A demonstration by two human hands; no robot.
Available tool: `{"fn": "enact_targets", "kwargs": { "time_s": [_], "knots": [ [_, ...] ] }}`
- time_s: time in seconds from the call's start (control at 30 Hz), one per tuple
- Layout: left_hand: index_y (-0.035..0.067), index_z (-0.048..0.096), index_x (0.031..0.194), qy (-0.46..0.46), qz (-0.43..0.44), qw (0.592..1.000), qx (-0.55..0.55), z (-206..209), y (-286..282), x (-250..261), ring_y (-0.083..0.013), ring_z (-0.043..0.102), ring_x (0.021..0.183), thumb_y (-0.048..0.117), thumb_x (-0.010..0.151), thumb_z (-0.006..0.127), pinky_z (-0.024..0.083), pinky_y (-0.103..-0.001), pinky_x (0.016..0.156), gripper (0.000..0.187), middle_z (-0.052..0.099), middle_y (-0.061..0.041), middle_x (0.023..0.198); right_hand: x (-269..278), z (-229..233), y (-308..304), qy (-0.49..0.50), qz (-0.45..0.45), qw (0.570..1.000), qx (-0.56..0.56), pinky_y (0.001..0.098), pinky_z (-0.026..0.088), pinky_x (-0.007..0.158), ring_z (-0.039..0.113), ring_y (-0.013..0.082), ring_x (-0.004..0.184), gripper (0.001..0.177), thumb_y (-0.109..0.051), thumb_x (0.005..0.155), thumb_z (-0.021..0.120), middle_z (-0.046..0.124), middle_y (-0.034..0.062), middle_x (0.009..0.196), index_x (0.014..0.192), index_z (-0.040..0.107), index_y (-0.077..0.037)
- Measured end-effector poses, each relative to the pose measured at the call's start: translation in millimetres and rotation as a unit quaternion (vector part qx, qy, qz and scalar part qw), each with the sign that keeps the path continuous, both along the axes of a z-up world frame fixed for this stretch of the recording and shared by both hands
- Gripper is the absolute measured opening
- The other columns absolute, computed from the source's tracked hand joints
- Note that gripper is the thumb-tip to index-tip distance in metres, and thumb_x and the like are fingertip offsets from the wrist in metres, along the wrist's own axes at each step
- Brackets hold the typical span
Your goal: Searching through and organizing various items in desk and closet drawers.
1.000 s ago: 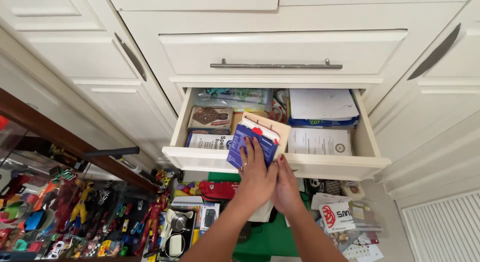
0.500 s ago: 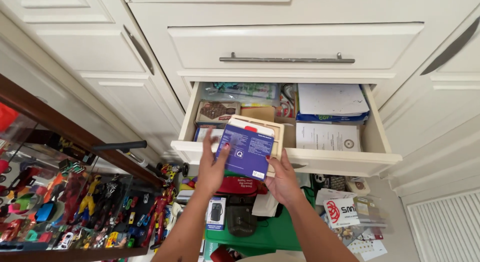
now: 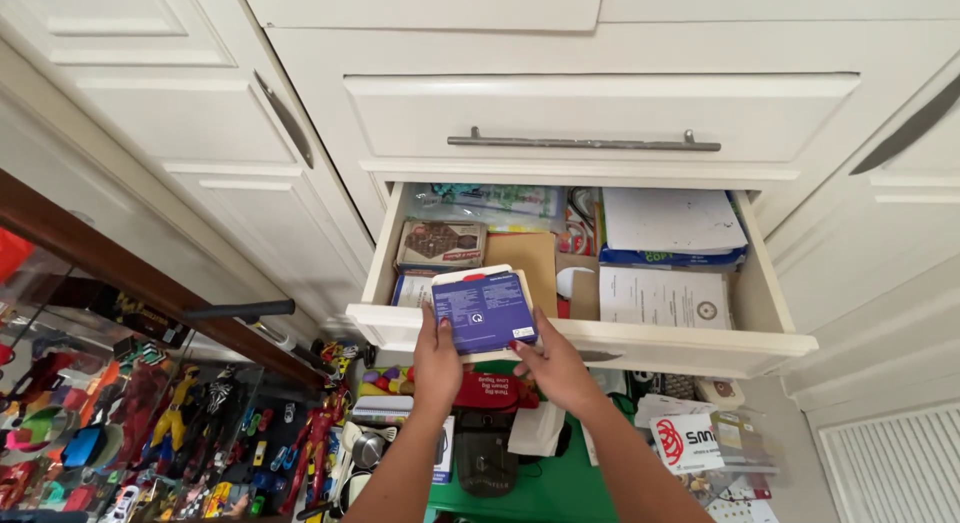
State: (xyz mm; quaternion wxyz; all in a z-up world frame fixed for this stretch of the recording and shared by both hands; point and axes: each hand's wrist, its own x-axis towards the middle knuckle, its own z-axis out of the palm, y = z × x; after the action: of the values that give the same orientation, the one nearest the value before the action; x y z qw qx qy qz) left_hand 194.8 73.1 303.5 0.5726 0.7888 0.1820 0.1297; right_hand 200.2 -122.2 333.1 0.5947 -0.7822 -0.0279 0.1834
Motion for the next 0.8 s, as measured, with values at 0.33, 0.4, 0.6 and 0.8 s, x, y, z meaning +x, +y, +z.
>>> {"fn": "enact_targets", "kwargs": {
  "time_s": [0.33, 0.4, 0.6, 0.8],
  "knots": [
    [0.003, 0.029, 0.160, -0.043, -0.103, 0.989, 0.095, 23.8, -11.2, 36.1, -0.0318, 0.066, 0.117, 0.026, 0.108, 0.038, 0.050, -0.040, 0.102, 0.057, 0.062, -0.025, 0.131, 60.2, 3.5, -16.7, 0.123, -0.112, 0.983, 0.079, 0.0404, 0.062, 0.085, 0.071, 0.0253, 0.106, 0.054, -0.019, 0.094, 0.063, 0.069, 0.0156, 0.123, 0.145, 0.048, -0.006],
    [0.002, 0.044, 0.154, -0.065, -0.111, 0.989, 0.078, 24.4, -6.7, 58.9, -0.0358, 0.065, 0.118, 0.030, 0.112, 0.047, 0.049, -0.046, 0.102, 0.051, 0.063, -0.027, 0.130, 94.8, -19.3, -34.6, 0.123, -0.142, 0.975, 0.121, 0.0415, 0.060, 0.088, 0.069, 0.0263, 0.111, 0.046, -0.016, 0.094, 0.060, 0.067, 0.0139, 0.127, 0.139, 0.054, -0.008],
    [0.018, 0.071, 0.127, -0.035, -0.112, 0.951, 0.285, -23.5, 18.5, 133.0, -0.0391, 0.066, 0.113, 0.025, 0.098, 0.060, 0.052, -0.048, 0.101, 0.032, 0.071, -0.017, 0.125, 180.8, -48.8, -53.3, 0.122, -0.165, 0.979, -0.003, 0.0426, 0.058, 0.086, 0.065, 0.0268, 0.113, 0.039, -0.011, 0.100, 0.059, 0.067, 0.0137, 0.130, 0.138, 0.056, -0.008],
    [0.022, 0.060, 0.140, 0.115, -0.190, 0.900, 0.375, 5.0, 12.6, 139.2, -0.0353, 0.033, 0.144, 0.022, 0.093, 0.067, 0.026, -0.062, 0.113, 0.048, 0.040, -0.012, 0.155, 219.3, -111.5, -29.4, 0.185, -0.157, 0.970, -0.003, 0.0437, 0.059, 0.084, 0.064, 0.0259, 0.112, 0.043, -0.010, 0.098, 0.063, 0.065, 0.0112, 0.128, 0.139, 0.051, -0.012]
  ]
}}
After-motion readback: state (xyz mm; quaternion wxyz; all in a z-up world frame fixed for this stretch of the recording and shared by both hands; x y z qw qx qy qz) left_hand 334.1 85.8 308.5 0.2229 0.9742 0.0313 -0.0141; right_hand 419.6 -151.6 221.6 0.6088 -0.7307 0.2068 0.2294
